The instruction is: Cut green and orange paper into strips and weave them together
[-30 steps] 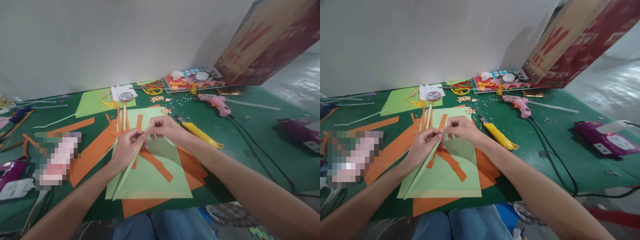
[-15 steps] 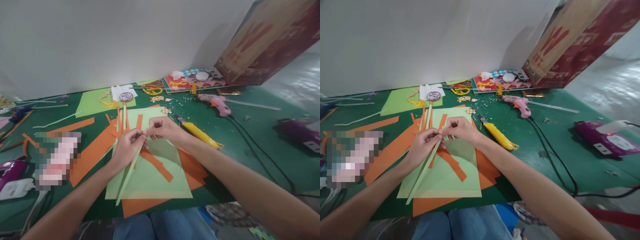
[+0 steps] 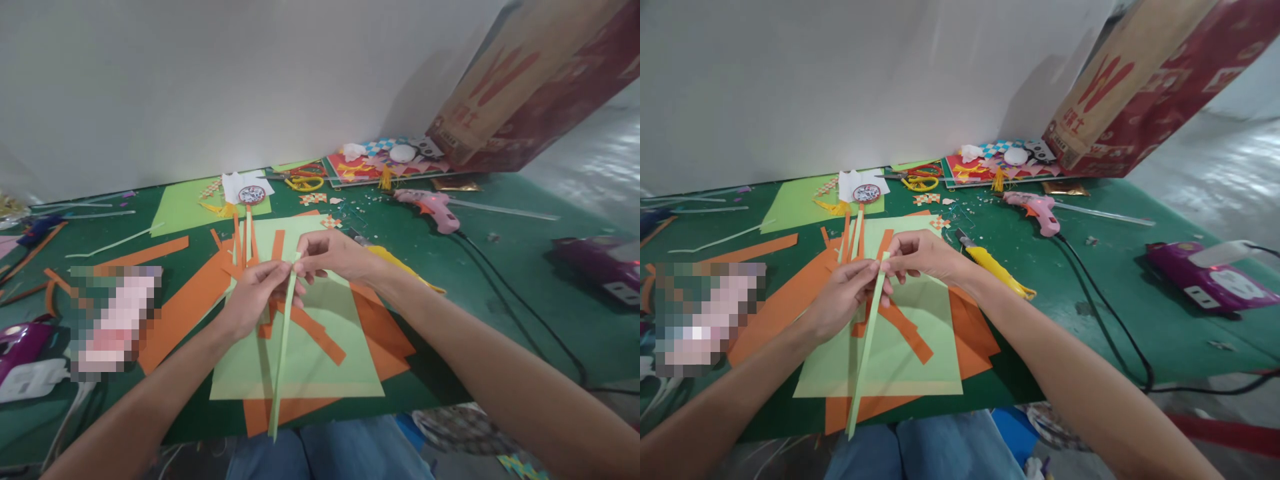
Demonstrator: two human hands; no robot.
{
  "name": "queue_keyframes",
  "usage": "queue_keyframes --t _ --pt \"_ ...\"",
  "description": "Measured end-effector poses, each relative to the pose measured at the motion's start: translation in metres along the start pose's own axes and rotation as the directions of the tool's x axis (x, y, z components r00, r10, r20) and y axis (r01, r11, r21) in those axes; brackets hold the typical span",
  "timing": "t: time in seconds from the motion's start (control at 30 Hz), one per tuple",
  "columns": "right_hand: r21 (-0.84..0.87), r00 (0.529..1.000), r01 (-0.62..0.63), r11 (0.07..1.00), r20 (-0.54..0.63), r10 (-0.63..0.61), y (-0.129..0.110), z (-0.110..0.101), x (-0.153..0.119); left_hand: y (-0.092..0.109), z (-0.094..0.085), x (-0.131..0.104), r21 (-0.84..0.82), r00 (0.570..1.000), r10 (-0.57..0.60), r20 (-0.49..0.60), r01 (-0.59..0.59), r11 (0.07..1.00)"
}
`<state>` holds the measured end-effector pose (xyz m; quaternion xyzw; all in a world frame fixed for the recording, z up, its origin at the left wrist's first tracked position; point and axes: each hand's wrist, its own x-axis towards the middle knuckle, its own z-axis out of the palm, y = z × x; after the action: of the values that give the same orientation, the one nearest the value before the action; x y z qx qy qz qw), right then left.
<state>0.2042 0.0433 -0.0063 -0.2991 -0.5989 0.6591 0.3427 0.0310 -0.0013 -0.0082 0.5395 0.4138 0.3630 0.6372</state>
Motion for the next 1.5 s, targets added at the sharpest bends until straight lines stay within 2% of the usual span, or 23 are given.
queue_keyframes --t 0.97,1.13,1.33,1.5 --pt "-0.017 0.998 -0.055 0.998 0.009 0.055 -0.0025 0.001 -0.0005 0.0 0.0 0.0005 -0.036 1.0 0.015 0.006 -0.015 0.999" --pt "-0.034 0.997 -0.069 0.997 0.032 0.07 -0.005 0.0019 -0.0018 0.0011 -0.001 0.0007 0.041 1.0 0.015 0.004 -0.015 0.999" --pt "-0.04 1.0 -0.027 0.999 0.004 0.028 -0.0048 -0.0006 -0.0018 0.0049 -0.0008 -0.0016 0.189 0.993 0.064 -0.095 -0.045 0.981" --pt "-0.037 1.0 -0.026 0.999 -0.015 0.025 -0.0033 0.0007 -0.0013 0.0061 0.0028 -0.0034 0.28 0.99 0.034 -0.134 0.004 0.96"
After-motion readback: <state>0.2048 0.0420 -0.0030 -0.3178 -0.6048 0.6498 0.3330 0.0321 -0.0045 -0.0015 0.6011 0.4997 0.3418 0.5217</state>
